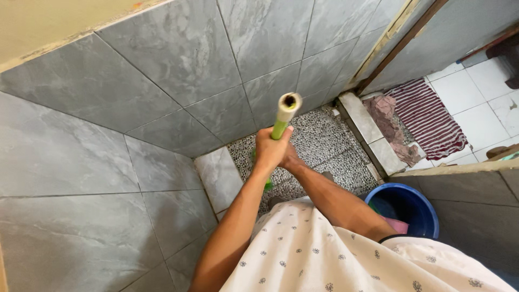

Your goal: The person cleans the tiled floor using a squeegee, moving it across different sections of the floor and pushing water toward a drain.

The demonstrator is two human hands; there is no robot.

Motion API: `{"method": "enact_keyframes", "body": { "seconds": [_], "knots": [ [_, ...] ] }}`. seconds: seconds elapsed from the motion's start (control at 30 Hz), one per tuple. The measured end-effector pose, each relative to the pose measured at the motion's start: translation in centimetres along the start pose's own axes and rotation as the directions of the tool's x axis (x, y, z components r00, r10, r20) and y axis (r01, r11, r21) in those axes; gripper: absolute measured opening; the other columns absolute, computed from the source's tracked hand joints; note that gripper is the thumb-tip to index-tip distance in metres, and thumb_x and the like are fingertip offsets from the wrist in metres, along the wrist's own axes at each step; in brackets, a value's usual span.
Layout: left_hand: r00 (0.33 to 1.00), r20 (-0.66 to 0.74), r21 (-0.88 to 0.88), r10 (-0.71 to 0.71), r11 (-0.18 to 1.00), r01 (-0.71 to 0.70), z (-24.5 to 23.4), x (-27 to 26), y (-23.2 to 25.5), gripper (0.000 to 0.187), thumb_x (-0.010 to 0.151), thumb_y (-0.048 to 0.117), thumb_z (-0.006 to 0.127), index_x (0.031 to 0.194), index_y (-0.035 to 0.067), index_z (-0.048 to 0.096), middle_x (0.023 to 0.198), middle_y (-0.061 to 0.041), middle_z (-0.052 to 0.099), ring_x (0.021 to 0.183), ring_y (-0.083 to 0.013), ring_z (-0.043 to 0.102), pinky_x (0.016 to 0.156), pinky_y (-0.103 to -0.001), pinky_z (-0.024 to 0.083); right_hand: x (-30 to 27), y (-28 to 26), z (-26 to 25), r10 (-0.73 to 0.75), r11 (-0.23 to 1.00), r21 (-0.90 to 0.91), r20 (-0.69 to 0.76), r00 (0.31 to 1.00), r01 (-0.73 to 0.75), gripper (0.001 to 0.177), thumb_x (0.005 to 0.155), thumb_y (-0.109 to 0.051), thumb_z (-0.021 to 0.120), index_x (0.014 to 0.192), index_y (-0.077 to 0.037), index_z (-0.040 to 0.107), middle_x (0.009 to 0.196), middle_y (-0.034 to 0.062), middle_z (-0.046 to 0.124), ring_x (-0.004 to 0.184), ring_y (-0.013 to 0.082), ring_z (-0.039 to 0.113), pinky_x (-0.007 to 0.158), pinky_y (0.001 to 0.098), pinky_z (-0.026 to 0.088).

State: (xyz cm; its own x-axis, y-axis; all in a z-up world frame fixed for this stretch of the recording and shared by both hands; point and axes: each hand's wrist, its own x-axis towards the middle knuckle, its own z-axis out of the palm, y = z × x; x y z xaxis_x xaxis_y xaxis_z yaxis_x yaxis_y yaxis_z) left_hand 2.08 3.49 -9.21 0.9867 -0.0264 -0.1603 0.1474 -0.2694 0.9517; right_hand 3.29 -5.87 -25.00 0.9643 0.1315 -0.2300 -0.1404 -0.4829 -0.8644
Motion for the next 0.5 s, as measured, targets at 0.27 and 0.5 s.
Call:
{"method": "enact_keyframes", "body": {
  "seconds": [0.27,0.5],
  "knots": [
    [0.998,-0.040,-0.381,-0.055,0.924,0.035,-0.8,0.3,-5.3,0.033,0.094,0.021,0.071,0.066,0.004,0.064,0.064,-0.001,0.063,0.061,-0.0104,0.053,0.058,-0.031,0.043,-1.3,-5.6,-3.0,0.196,0.851,-0.478,-0.096,0.976,-0.218,0.036,0.089,-0.036,0.067,0.104,-0.005,0.076,0.102,0.0240,0.073,0.099,0.0430,0.070,0.091,0.0503,0.055],
    [0.992,-0.119,-0.036,0.027,0.999,-0.032,-0.7,-0.6,0.8,0.020,0.084,0.020,0.070,0.071,0.005,0.065,0.058,-0.001,0.060,0.058,-0.0114,0.058,0.056,-0.033,0.046,1.5,1.2,1.4,-0.129,0.944,0.306,-0.013,0.992,0.127,0.027,0.088,-0.029,0.070,0.102,-0.006,0.068,0.099,0.0122,0.071,0.096,0.0291,0.069,0.089,0.0424,0.057]
  ]
}}
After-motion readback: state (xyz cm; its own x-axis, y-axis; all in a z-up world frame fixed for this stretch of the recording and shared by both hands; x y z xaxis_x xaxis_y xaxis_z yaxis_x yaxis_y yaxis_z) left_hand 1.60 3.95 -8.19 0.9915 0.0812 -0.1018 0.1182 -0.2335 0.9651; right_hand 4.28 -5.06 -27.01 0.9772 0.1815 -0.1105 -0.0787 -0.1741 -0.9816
